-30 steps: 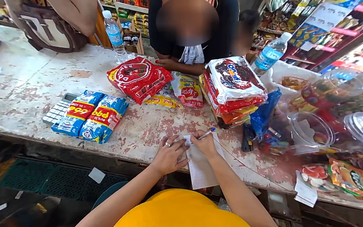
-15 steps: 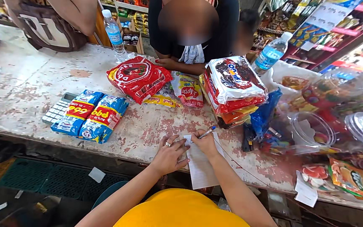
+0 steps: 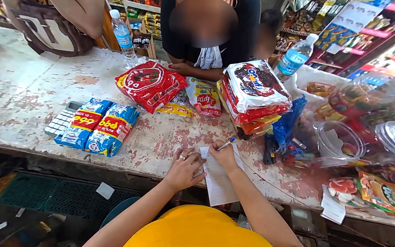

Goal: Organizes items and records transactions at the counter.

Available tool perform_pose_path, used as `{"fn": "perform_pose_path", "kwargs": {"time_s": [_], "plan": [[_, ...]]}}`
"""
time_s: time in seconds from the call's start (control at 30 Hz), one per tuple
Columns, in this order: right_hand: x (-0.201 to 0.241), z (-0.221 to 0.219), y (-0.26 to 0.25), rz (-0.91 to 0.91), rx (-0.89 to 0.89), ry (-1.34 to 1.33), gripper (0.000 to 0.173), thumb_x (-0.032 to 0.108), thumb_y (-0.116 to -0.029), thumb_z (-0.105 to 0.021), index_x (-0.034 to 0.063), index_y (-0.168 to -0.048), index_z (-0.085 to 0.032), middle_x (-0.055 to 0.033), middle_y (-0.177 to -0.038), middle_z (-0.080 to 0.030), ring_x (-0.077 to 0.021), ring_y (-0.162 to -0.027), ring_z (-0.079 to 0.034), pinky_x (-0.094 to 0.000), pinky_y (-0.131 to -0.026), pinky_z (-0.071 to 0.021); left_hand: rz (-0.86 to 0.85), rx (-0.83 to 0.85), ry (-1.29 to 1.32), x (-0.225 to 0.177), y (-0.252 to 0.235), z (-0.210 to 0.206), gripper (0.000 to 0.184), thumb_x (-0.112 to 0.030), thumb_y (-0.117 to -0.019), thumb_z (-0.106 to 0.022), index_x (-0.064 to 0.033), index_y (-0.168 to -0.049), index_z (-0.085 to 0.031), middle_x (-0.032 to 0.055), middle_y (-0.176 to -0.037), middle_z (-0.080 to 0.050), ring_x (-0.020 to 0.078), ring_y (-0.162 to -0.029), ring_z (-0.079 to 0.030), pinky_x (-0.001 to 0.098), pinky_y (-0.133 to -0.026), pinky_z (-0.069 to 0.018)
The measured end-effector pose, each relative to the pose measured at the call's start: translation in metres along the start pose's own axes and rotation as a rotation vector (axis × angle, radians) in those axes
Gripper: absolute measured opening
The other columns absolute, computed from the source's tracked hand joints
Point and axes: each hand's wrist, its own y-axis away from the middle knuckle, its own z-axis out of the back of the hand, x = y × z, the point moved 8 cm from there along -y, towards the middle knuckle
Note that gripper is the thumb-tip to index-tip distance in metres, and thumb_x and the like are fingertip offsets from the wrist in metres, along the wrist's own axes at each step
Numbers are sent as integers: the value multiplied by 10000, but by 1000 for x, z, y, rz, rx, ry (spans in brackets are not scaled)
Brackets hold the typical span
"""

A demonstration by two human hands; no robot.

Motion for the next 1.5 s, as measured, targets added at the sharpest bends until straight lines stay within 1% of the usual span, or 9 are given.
{"fn": "perform_pose_path", "kwargs": {"time_s": [0.1, 0.23, 0.73, 0.83, 0.9, 1.03, 1.23, 1.37, 1.5], "plan": [[0, 3, 1, 16, 1, 18, 210, 88, -877, -694, 0, -699, -627, -14, -603, -552, -34, -574, -497, -225, -574, -424, 5, 7, 8, 0, 0, 0, 539, -618, -1001, -408, -273, -1290, -705, 41, -1337, -678, 358, -1373, -518, 678, -1098, -338], [-4, 5, -2, 1, 10, -55, 252, 41, -860, -695, 34, -650, -556, 31, -586, -512, 14, -555, -467, -169, -556, -403, 1, 0, 3, 0, 0, 1, 537, -611, -1003, -407, -270, -1290, -706, 35, -1335, -680, 351, -1374, -519, 671, -1099, -340], [-3, 4, -2, -8, 10, 26, 264, 35, -869, -700, 20, -652, -550, 4, -576, -489, -21, -550, -454, -197, -549, -390, -8, -27, 0, 1, 1, 0, 526, -602, -1004, -412, -263, -1264, -720, 20, -1325, -690, 342, -1364, -529, 648, -1105, -341], [-6, 10, -4, -70, 42, -16, 241, 23, -883, -698, 6, -684, -562, -2, -601, -501, -34, -567, -467, -211, -568, -413, -6, -21, 8, 1, 2, 0, 526, -599, -1007, -410, -261, -1260, -723, 9, -1329, -690, 333, -1370, -526, 642, -1110, -340], [-14, 26, -5, -133, -15, -77, 208, 27, -901, -709, -1, -729, -596, 5, -613, -539, -27, -555, -508, -207, -572, -467, -12, -38, 6, 1, 0, 1, 522, -592, -1008, -410, -258, -1251, -729, 4, -1317, -698, 327, -1362, -537, 647, -1103, -347], [-27, 46, -1, -132, -92, -122, 235, 11, -875, -709, 34, -688, -568, 30, -573, -552, -20, -509, -544, -201, -537, -506, -7, -40, 21, 1, 0, 1, 511, -586, -1005, -432, -245, -1241, -732, 11, -1318, -697, 338, -1356, -541, 660, -1095, -353], [-30, 47, 4, -98, -166, -130, 287, 4, -875, -693, 76, -654, -525, 60, -552, -503, 9, -498, -489, -173, -520, -450, -9, -46, 10, 1, 1, 2, 511, -588, -1006, -426, -253, -1236, -735, 6, -1316, -699, 333, -1355, -542, 644, -1098, -354], [-28, 43, 7, -58, -159, 20, 250, 46, -877, -699, 22, -668, -565, 22, -567, -498, -18, -520, -456, -207, -532, -406, -14, -47, 4, 1, 1, 1, 514, -588, -1008, -417, -254, -1234, -735, 6, -1320, -697, 332, -1353, -543, 644, -1096, -353], [-23, 41, 6, 6, -147, 100, 252, 53, -880, -661, 22, -662, -537, 8, -572, -472, -39, -540, -447, -228, -546, -382, -15, -57, -8, 1, 2, 2, 513, -586, -1011, -411, -259, -1237, -735, -4, -1315, -700, 322, -1354, -543, 630, -1097, -357]]}}
